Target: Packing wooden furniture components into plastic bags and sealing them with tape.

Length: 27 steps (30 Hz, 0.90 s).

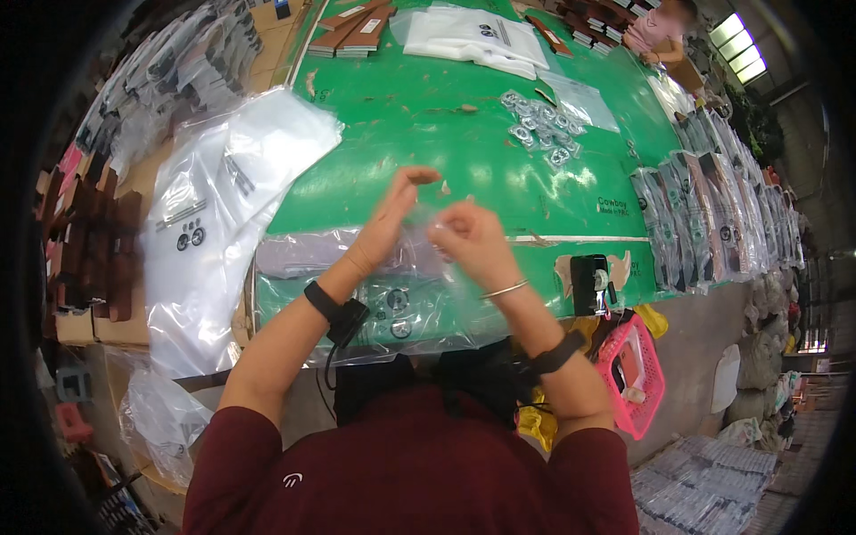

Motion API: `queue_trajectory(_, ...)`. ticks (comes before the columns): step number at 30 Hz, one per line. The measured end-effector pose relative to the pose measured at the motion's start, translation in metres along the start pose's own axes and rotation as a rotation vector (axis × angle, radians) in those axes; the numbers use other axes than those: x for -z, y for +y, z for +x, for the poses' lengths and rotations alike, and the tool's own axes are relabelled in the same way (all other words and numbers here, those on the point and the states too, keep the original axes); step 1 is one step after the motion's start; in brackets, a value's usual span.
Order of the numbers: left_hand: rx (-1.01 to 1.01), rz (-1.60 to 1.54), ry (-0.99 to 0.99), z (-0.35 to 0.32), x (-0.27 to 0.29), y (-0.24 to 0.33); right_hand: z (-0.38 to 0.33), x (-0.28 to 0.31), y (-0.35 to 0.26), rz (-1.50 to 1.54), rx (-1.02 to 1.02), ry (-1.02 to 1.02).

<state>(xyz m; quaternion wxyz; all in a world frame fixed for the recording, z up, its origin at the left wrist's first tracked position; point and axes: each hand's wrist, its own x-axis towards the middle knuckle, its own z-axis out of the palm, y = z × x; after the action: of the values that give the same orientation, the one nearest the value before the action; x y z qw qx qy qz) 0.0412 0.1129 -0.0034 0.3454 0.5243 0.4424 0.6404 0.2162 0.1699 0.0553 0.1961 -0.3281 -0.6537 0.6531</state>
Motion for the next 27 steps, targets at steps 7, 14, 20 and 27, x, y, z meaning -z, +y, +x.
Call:
queue_trajectory(7,-0.046,-0.185,0.118,0.002,0.001,0.013,0.008,-0.075,0.041,-0.739,0.198,0.287)
queue_trajectory(14,-0.134,-0.098,0.193,-0.007,0.004,0.022,-0.011,-0.106,0.029,-0.803,0.3,0.3)
queue_trajectory(20,-0.25,0.687,0.005,-0.038,0.019,0.044,-0.016,-0.108,0.038,-0.794,0.444,0.323)
queue_trajectory(27,-0.123,0.671,-0.047,-0.049,0.035,0.031,-0.092,-0.089,0.016,-0.685,0.647,0.191)
